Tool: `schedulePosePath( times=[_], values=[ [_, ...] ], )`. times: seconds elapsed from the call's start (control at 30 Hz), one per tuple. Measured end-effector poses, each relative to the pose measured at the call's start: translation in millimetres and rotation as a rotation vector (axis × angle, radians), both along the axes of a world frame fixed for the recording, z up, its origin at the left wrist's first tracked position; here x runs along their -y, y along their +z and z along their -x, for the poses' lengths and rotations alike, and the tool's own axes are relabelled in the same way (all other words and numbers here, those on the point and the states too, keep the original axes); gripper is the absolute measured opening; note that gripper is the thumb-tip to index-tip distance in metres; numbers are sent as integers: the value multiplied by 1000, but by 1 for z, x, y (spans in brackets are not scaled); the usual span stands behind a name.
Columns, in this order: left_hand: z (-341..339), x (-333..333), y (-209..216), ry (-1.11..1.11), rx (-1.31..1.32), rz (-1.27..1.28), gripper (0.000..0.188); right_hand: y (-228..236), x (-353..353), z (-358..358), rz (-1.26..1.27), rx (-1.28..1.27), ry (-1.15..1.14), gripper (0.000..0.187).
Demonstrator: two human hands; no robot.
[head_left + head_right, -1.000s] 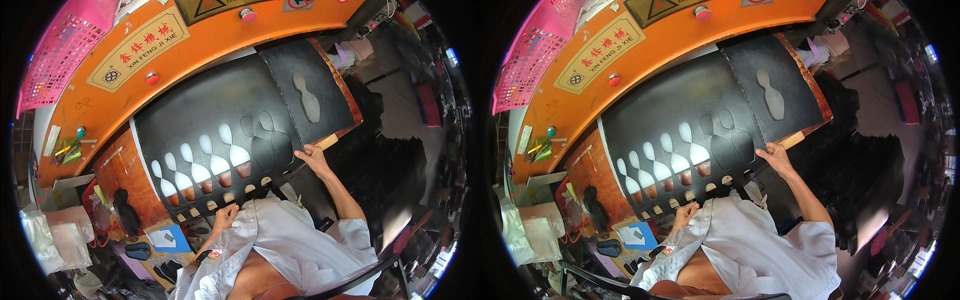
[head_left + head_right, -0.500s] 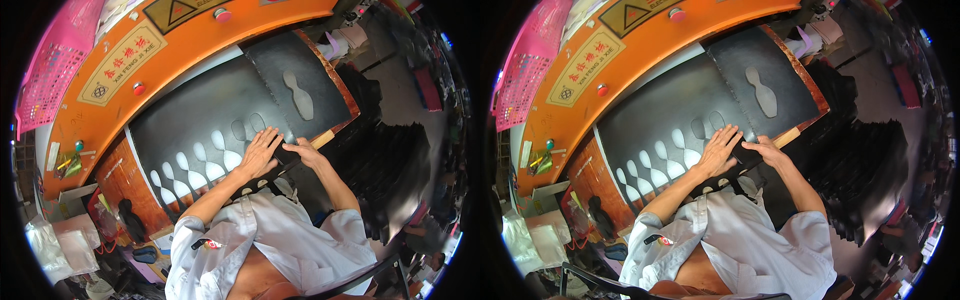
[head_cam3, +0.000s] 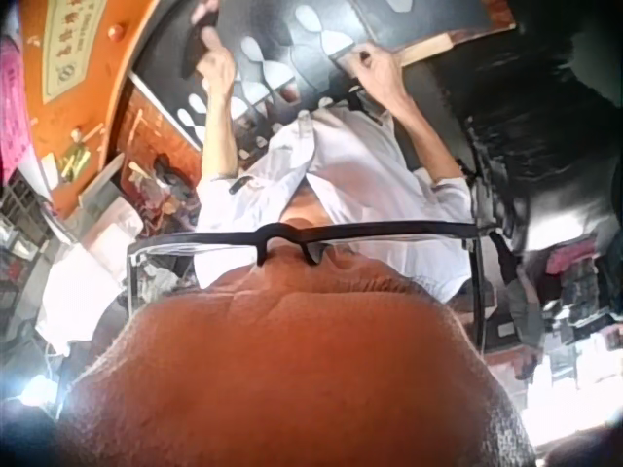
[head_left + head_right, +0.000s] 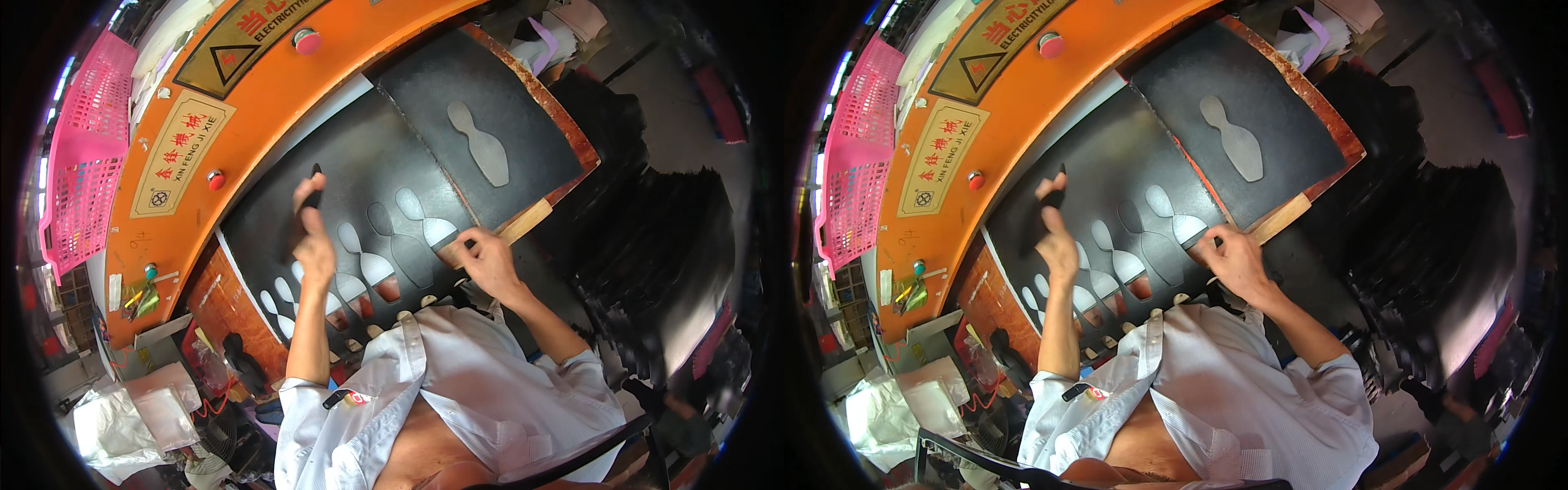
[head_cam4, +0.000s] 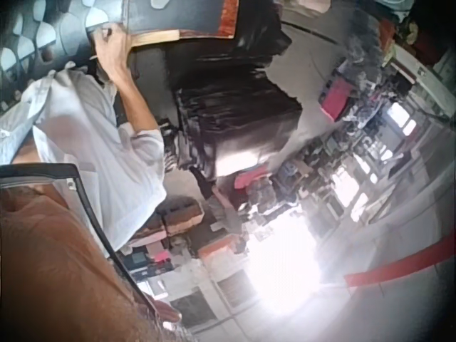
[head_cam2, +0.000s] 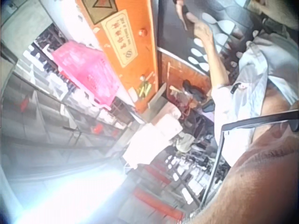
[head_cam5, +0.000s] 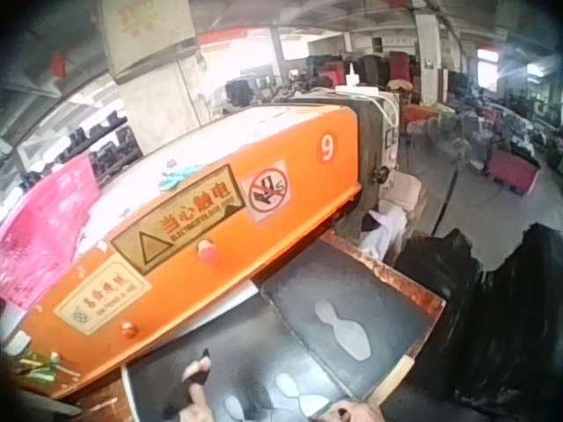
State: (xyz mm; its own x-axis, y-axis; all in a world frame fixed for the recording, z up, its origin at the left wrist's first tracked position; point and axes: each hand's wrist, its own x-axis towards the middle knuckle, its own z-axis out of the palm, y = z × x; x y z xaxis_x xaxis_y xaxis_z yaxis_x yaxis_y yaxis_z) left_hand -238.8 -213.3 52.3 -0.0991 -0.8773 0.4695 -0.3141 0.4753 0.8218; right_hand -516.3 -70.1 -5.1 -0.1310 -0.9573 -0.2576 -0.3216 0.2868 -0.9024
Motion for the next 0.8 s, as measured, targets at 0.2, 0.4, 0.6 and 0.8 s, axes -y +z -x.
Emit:
schedulePosePath(
  times=[0.2,0.4,0.6,0.8],
  values=[
    [20,-57,-54,-610,789,-63,84,-32,27,-16,-431,610,308,16],
    [16,-62,-64,-666,866,-68,86,-44,29,-15,-505,834,193,13],
    [9,-41,-65,-614,549,-42,80,-27,19,-19,-427,721,128,34],
    [-46,10,-7,-61,-431,-591,61,-2,3,-46,-240,248,41,33]
  ],
)
